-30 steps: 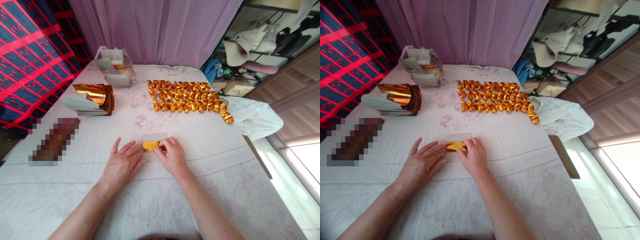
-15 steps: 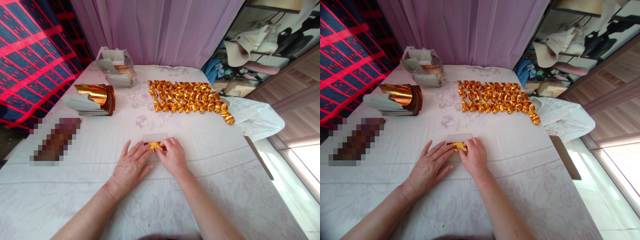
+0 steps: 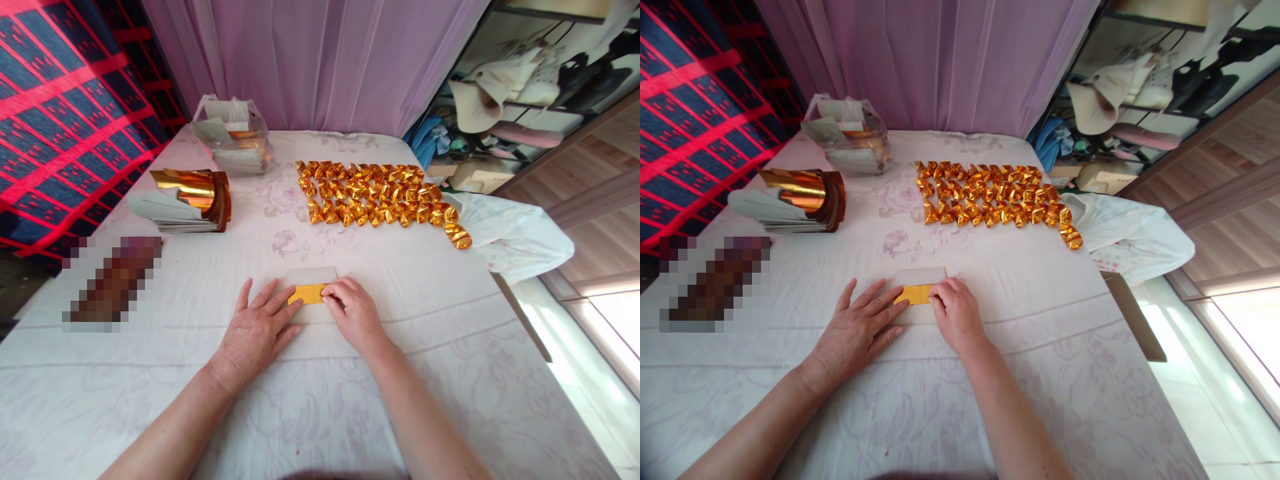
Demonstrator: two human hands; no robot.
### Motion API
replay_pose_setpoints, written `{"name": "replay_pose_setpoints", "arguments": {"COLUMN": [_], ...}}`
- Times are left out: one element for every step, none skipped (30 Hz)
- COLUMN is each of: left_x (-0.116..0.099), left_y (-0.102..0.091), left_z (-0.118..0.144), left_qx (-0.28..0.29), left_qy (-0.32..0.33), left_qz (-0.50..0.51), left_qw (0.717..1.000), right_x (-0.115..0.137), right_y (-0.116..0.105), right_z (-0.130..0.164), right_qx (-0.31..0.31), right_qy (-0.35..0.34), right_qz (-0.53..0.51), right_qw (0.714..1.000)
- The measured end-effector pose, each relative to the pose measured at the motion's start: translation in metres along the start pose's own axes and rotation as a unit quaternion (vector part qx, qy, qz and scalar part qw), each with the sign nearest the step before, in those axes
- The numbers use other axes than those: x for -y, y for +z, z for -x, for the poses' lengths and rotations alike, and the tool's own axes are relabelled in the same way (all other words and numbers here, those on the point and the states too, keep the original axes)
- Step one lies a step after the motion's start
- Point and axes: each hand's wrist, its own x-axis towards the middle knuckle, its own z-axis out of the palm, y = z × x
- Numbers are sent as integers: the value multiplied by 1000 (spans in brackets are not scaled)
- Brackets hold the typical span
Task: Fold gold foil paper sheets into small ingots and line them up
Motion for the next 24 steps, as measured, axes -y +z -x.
{"name": "replay_pose_setpoints", "arguments": {"left_x": [1, 2, 2, 3, 3, 4, 4, 4, 5, 6, 7, 8, 9, 10, 10, 11, 12, 12, 12, 12, 12, 12, 12, 12], "left_y": [0, 0, 0, 1, 1, 1, 2, 2, 3, 4, 4, 5, 6, 7, 8, 9, 10, 10, 11, 12, 12, 13, 14, 14], "left_z": [0, 1, 1, 1, 1, 1, 1, 1, 1, 1, 1, 2, 2, 2, 2, 2, 2, 2, 1, 1, 1, 1, 1, 0], "left_qx": [0, 1, 2, 3, 2, 1, -1, -5, -8, -13, -17, -20, -22, -23, -23, -23, -24, -25, -27, -30, -33, -35, -38, -39], "left_qy": [0, 1, 2, 3, 4, 4, 5, 7, 9, 12, 16, 21, 26, 33, 37, 38, 39, 39, 38, 38, 37, 36, 34, 32], "left_qz": [-2, -3, -4, -5, -5, -5, -5, -5, -7, -10, -14, -21, -29, -36, -39, -42, -43, -44, -45, -46, -47, -47, -47, -47], "left_qw": [1000, 1000, 1000, 1000, 1000, 1000, 1000, 1000, 1000, 1000, 1000, 999, 999, 999, 998, 998, 998, 998, 998, 998, 998, 998, 998, 998], "right_x": [-2, -3, -4, -5, -6, -6, -6, -5, -5, -5, -5, -6, -7, -7, -8, -8, -7, -6, -3, -1, 3, 7, 10, 13], "right_y": [-1, -2, -3, -3, -3, -3, -3, -3, -3, -3, -2, -2, -2, -1, -1, 0, 0, 0, 1, 1, 2, 3, 3, 4], "right_z": [1, 2, 3, 3, 4, 4, 5, 5, 5, 5, 4, 4, 4, 4, 4, 4, 4, 3, 3, 3, 2, 3, 3, 4], "right_qx": [2, 3, 4, 4, 4, 4, 4, 3, 3, 2, 0, -3, -5, -7, -10, -14, -21, -30, -39, -48, -50, -46, -37, -23], "right_qy": [-13, -25, -36, -44, -49, -53, -56, -59, -64, -68, -71, -74, -74, -76, -78, -83, -88, -93, -96, -98, -102, -113, -124, -133], "right_qz": [-2, -3, -2, 1, 4, 8, 13, 17, 21, 25, 30, 34, 38, 42, 46, 49, 53, 56, 60, 65, 71, 77, 85, 94], "right_qw": [1000, 1000, 999, 999, 999, 999, 998, 998, 998, 997, 997, 997, 997, 996, 996, 995, 994, 994, 993, 992, 991, 990, 988, 986]}}
